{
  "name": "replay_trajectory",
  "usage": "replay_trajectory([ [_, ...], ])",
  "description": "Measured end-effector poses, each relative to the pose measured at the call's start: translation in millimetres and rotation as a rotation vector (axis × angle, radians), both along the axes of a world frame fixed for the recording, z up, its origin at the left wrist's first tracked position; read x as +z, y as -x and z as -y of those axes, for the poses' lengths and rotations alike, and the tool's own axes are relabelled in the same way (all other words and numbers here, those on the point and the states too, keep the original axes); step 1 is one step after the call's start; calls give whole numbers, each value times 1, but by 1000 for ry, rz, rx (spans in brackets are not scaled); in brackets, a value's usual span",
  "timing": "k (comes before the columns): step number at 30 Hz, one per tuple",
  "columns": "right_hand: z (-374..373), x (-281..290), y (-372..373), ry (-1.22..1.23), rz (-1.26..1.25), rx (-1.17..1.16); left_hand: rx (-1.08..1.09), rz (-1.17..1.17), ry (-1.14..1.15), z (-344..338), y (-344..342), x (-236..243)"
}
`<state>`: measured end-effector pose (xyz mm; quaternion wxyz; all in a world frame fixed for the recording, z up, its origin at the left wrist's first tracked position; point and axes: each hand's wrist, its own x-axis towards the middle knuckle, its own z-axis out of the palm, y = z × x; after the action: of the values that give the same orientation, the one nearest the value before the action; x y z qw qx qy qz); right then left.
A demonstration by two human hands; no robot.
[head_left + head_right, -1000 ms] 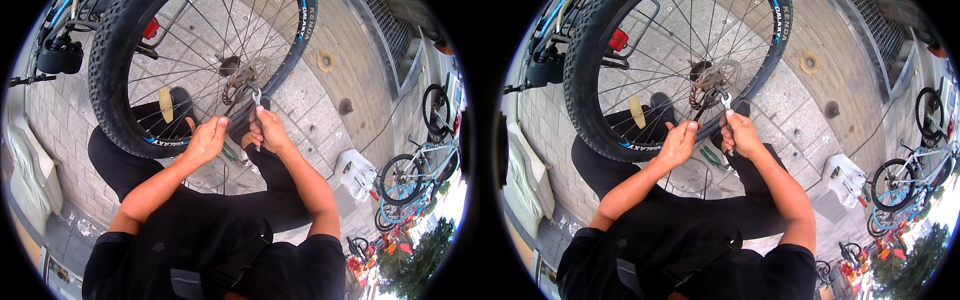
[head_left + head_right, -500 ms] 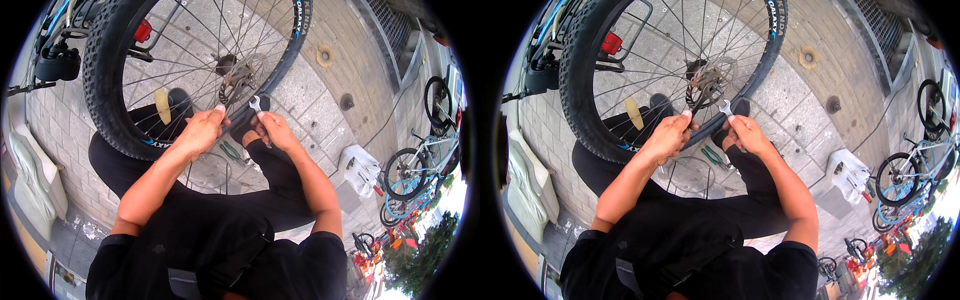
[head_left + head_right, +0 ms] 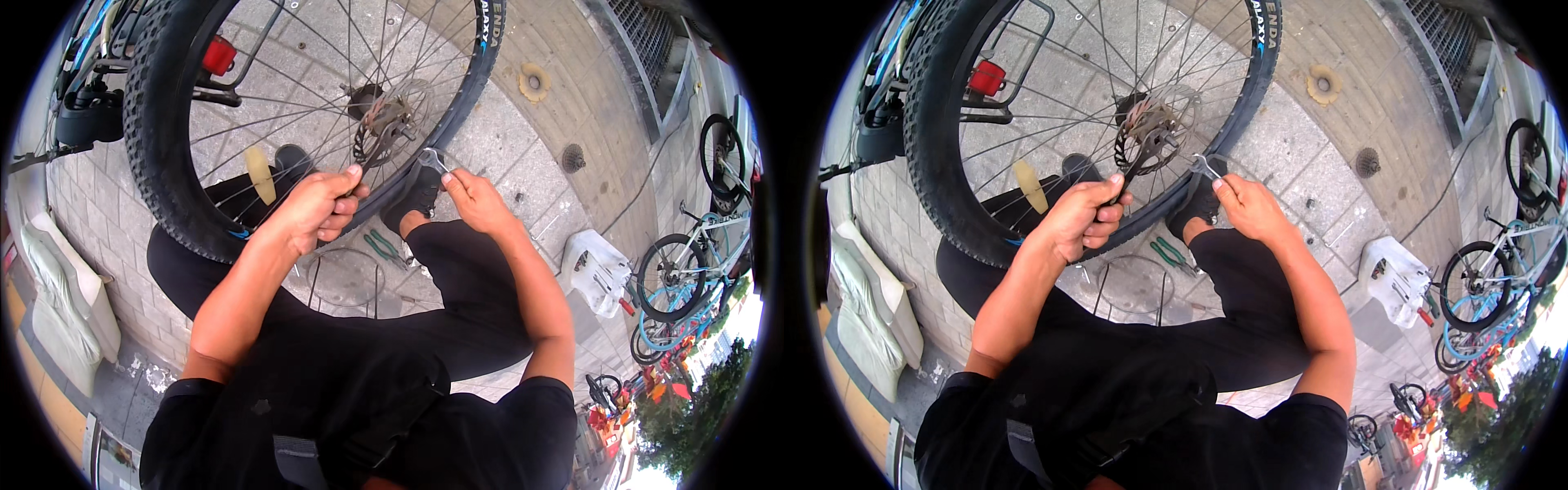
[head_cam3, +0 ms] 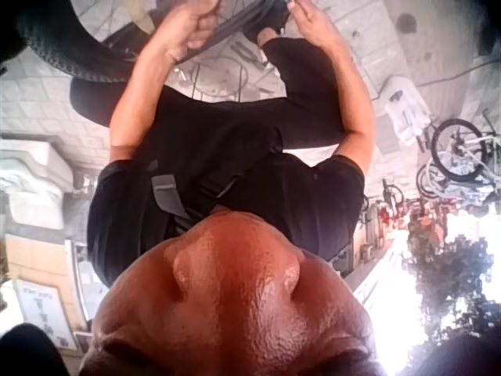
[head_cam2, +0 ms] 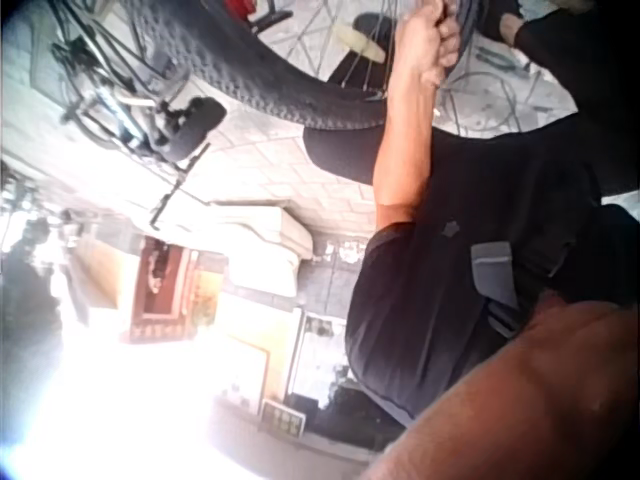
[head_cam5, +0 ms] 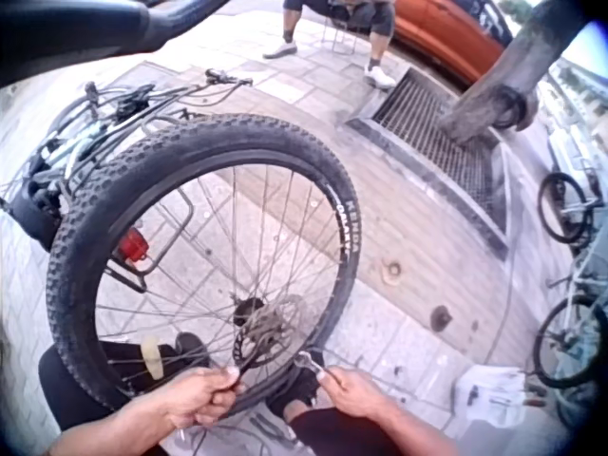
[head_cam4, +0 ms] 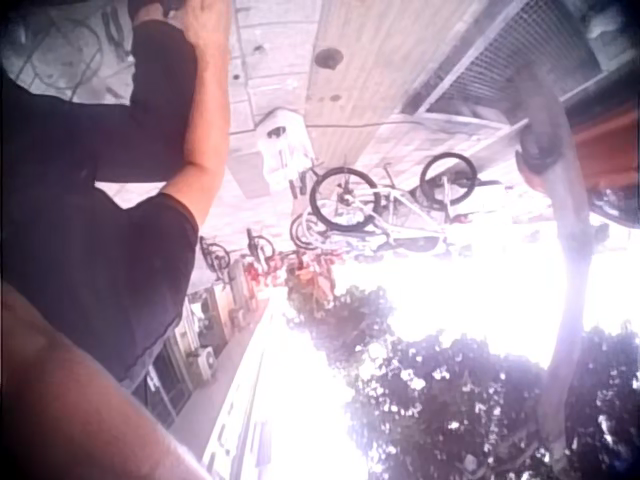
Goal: The person sits on the sidewalk and works on a bicycle wheel, using a wrench to tighten the axle nuts and adjusting the hub components. The person repeatedly spins the wheel to check alignment and continues tightening the nuts.
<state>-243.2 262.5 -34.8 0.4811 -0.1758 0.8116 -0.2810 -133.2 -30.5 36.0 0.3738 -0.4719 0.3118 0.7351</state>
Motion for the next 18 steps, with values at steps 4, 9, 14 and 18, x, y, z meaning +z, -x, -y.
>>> replay_trajectory([
  [4, 9, 16, 32, 62, -248, 150, 88, -143, -111, 2, -19, -14],
  [9, 28, 15, 76, 161, -395, 311, -51, -245, 77, -15, -32, -13],
  [14, 37, 8, 100, 250, -517, 483, -33, -57, 149, -19, -7, 6],
  [18, 45, 5, 106, 307, -560, 528, 14, 29, 98, -16, -2, 10],
])
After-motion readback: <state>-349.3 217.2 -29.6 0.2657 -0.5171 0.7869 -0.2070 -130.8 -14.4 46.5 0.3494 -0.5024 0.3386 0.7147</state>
